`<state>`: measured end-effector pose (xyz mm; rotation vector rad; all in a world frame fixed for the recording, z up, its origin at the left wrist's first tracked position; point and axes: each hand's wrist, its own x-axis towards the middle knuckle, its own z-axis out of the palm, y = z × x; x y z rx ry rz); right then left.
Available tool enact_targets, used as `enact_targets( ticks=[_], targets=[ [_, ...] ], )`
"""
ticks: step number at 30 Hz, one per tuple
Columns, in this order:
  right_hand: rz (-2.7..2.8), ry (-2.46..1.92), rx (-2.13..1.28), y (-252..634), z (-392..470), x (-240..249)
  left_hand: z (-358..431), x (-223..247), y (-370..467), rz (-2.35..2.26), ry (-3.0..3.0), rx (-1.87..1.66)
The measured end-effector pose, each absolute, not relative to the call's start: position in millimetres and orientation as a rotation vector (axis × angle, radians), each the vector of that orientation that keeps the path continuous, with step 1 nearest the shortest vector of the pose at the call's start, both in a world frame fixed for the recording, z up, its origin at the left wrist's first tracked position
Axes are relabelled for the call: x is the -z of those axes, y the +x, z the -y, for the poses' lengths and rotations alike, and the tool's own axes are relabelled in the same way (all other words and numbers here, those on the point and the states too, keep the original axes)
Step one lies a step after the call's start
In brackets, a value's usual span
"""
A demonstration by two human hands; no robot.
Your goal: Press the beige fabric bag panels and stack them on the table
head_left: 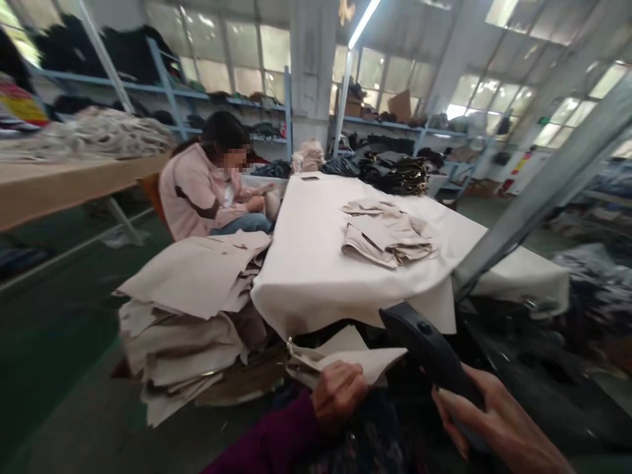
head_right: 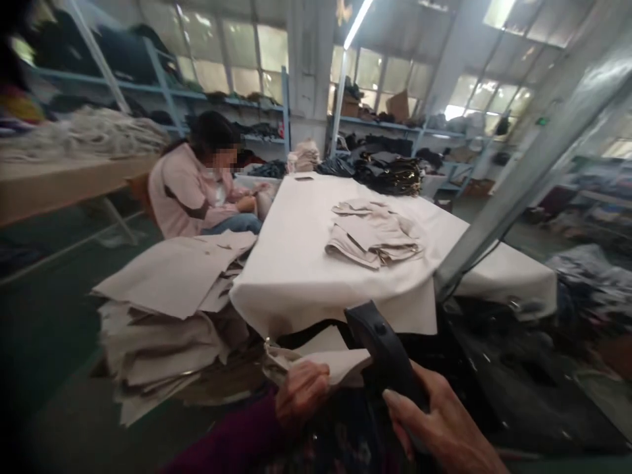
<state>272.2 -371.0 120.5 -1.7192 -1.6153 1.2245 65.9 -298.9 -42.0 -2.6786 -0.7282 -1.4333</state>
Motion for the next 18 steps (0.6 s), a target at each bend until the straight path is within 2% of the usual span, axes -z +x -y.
enact_targets(
  ticks=[3, 9, 13, 18],
  targets=[
    [1.577, -1.789, -1.216, 274, 390, -125, 314, 45, 64, 0.645, -2.798, 1.395],
    [1.522, -2.033, -1.141, 278, 418, -123, 322, 68, 48, 0.824, -3.141, 1.172],
    [1.574, -2.154, -1.027, 276, 421, -122, 322, 73, 40, 0.764, -2.97, 1.075],
    [1.594, -2.229, -0.885, 271, 416, -123, 302, 54, 35, 0.638, -2.671, 0.987]
  ],
)
